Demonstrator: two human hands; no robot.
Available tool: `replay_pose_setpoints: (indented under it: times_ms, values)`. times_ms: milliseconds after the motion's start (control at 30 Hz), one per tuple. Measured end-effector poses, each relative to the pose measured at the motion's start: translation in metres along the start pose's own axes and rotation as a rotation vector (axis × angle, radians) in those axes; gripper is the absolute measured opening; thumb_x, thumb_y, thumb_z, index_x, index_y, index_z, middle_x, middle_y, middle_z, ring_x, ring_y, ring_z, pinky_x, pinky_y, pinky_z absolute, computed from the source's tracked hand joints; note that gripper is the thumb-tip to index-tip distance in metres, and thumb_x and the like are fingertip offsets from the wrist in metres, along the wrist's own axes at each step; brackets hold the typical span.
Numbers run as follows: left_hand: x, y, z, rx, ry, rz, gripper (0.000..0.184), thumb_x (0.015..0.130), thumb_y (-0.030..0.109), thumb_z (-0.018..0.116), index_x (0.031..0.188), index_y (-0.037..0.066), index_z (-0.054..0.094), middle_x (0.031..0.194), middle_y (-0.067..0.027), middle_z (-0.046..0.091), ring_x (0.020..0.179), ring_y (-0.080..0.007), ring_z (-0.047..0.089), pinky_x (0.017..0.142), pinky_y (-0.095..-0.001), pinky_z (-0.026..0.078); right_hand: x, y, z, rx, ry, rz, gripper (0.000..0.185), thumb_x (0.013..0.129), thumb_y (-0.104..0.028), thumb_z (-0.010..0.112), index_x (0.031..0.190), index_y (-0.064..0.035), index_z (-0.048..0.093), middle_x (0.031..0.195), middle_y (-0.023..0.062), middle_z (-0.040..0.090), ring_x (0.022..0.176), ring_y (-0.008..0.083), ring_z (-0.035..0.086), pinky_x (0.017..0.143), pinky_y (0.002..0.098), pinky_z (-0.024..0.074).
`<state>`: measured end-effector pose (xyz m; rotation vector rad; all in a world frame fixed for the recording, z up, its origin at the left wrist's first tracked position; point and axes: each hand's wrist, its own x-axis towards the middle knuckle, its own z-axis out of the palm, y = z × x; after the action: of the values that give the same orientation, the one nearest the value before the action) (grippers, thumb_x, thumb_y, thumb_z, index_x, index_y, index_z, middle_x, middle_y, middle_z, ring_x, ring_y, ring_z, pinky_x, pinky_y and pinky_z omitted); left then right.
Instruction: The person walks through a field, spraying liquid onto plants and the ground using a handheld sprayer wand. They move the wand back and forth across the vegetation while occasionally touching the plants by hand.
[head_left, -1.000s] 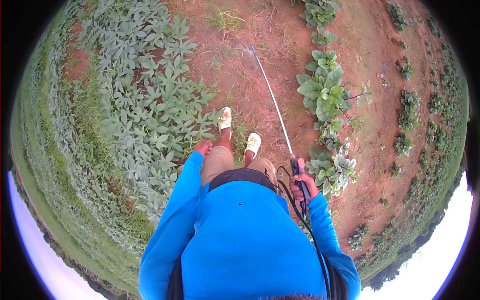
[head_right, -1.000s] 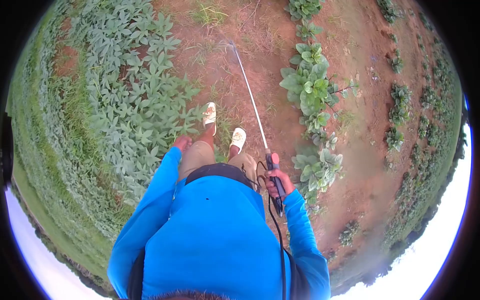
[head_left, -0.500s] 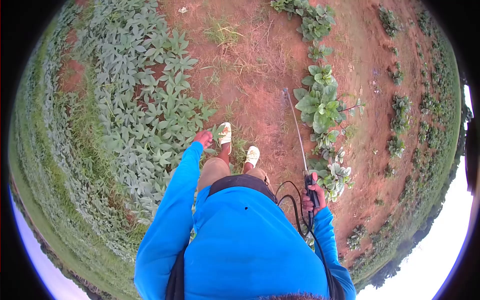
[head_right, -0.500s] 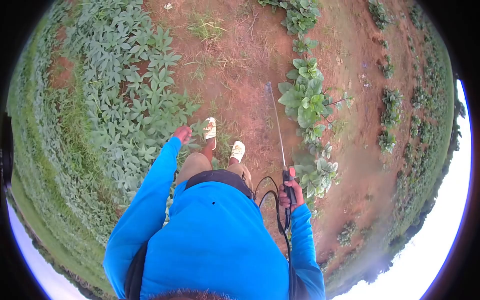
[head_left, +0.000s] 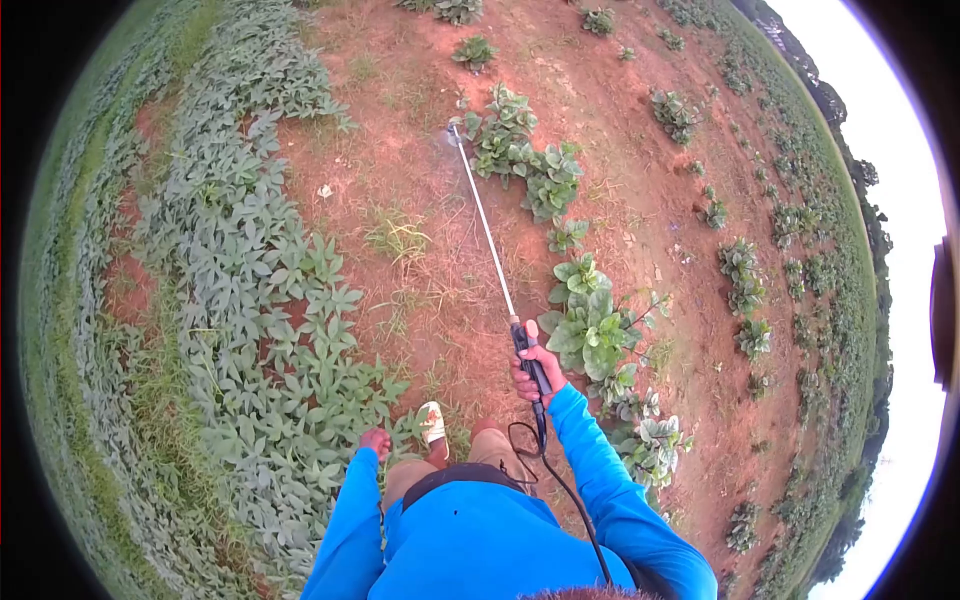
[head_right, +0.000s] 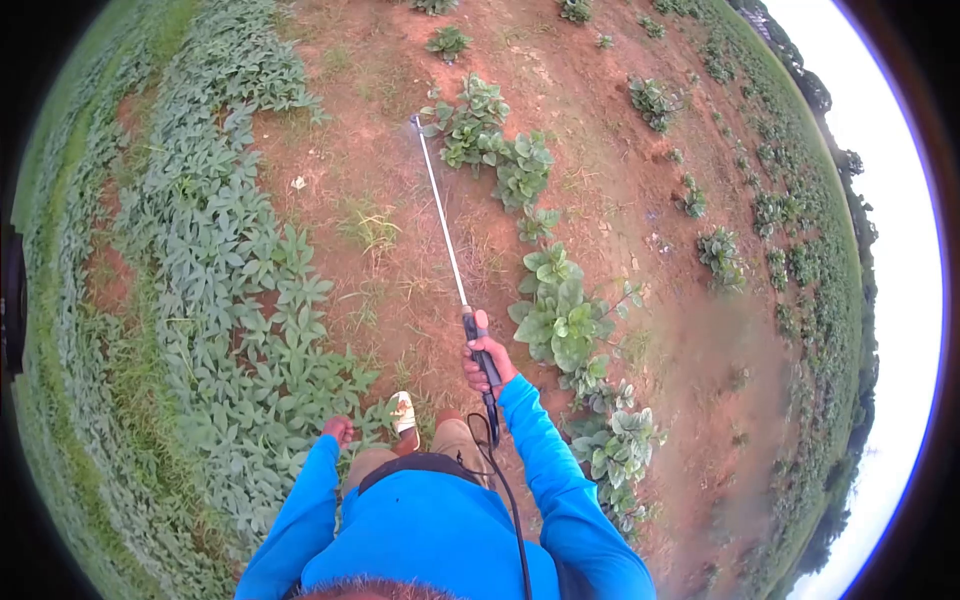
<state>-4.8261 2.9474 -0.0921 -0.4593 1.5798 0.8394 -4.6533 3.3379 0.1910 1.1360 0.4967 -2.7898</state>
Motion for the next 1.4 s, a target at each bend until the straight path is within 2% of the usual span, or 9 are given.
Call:
replay_pose_setpoints:
  times_ms: [133,367,533,733,1000,1067,1267,1333,1400]
  values:
    - [-0.011,0.005,-0.004,-0.055,-0.027,0.076,0.012,0.080,0.020,0.048,0.075,0.010,0.054,0.060,-0.0039,0.053,0.039,-0.0132,0.042,0.033,-0.0290,0.031,-0.010,0.017,0.008,-0.062,0.000,0.076,0.023,0.079,-0.034,0.051,0.078,-0.0132,0.042,0.057,-0.0026,0.037,0.035,0.0074,0.031,0.030,0.0224,0.0271]
    - [0.022,0.019,-0.003,-0.092,-0.046,-0.036,0.013,0.080,0.020,0.048,0.077,0.009,0.054,0.062,-0.0048,0.053,0.042,-0.0123,0.042,0.034,-0.0284,0.031,-0.012,0.034,0.010,0.004,-0.047,0.379,0.023,0.079,-0.034,0.051,0.077,-0.0125,0.041,0.056,-0.0021,0.038,0.035,0.0058,0.033,0.028,0.0205,0.0288]
    - [0.020,0.071,0.010,-0.087,-0.027,-0.022,0.011,0.080,0.018,0.046,0.074,0.011,0.052,0.058,-0.0043,0.052,0.041,-0.0147,0.044,0.036,-0.0307,0.032,0.042,0.023,0.037,-0.032,-0.190,0.530,0.024,0.079,-0.035,0.052,0.077,-0.0139,0.041,0.054,-0.0037,0.037,0.034,0.0051,0.033,0.028,0.0204,0.0272]
    - [0.018,0.148,0.017,-0.054,-0.019,-0.026,0.015,0.078,0.022,0.052,0.081,0.007,0.054,0.067,-0.0060,0.055,0.042,-0.0137,0.043,0.034,-0.0300,0.031,0.106,-0.036,0.078,-0.155,-0.263,0.686,0.020,0.081,-0.032,0.053,0.081,-0.0153,0.042,0.057,-0.0043,0.039,0.038,0.0034,0.036,0.030,0.0179,0.0286]
    - [0.024,0.291,0.007,0.034,-0.027,0.233,0.020,0.084,0.027,0.051,0.088,0.008,0.054,0.068,-0.0059,0.055,0.043,-0.0110,0.044,0.033,-0.0260,0.030,0.149,-0.126,0.107,-0.242,-0.215,0.581,0.021,0.079,-0.033,0.054,0.084,-0.0149,0.045,0.056,-0.0043,0.038,0.040,0.0045,0.034,0.032,0.0188,0.0264]
    - [0.020,0.333,0.010,-0.022,-0.022,0.292,0.020,0.084,0.029,0.052,0.087,0.010,0.054,0.069,-0.0027,0.056,0.045,-0.0090,0.045,0.035,-0.0241,0.031,0.153,-0.147,0.116,-0.271,-0.085,0.410,0.031,0.076,-0.040,0.059,0.071,-0.0136,0.042,0.054,-0.0041,0.038,0.038,0.0060,0.035,0.032,0.0212,0.0262]
    - [0.021,0.414,0.017,0.088,0.058,0.256,0.019,0.081,0.031,0.053,0.081,0.012,0.055,0.067,0.0003,0.055,0.047,-0.0085,0.046,0.040,-0.0250,0.035,0.201,-0.193,0.085,-0.541,0.277,0.009,0.036,0.075,-0.040,0.063,0.085,-0.0058,0.057,0.061,0.0017,0.052,0.050,0.0110,0.050,0.040,0.0271,0.0354]
    - [0.020,0.416,0.012,0.127,0.080,0.224,0.018,0.080,0.031,0.052,0.079,0.013,0.055,0.065,-0.0003,0.055,0.048,-0.0096,0.047,0.042,-0.0277,0.037,0.233,-0.199,0.068,-0.538,0.304,-0.084,0.032,0.072,-0.037,0.064,0.083,-0.0105,0.050,0.058,0.0019,0.046,0.042,0.0106,0.041,0.033,0.0242,0.0277]
    - [0.024,0.429,0.012,0.142,0.073,0.175,0.018,0.080,0.031,0.052,0.078,0.013,0.055,0.064,-0.0007,0.055,0.049,-0.0101,0.048,0.043,-0.0288,0.037,0.270,-0.214,0.060,-0.593,0.330,-0.119,0.037,0.072,-0.041,0.064,0.084,-0.0083,0.053,0.060,0.0023,0.049,0.045,0.0115,0.044,0.036,0.0262,0.0313]
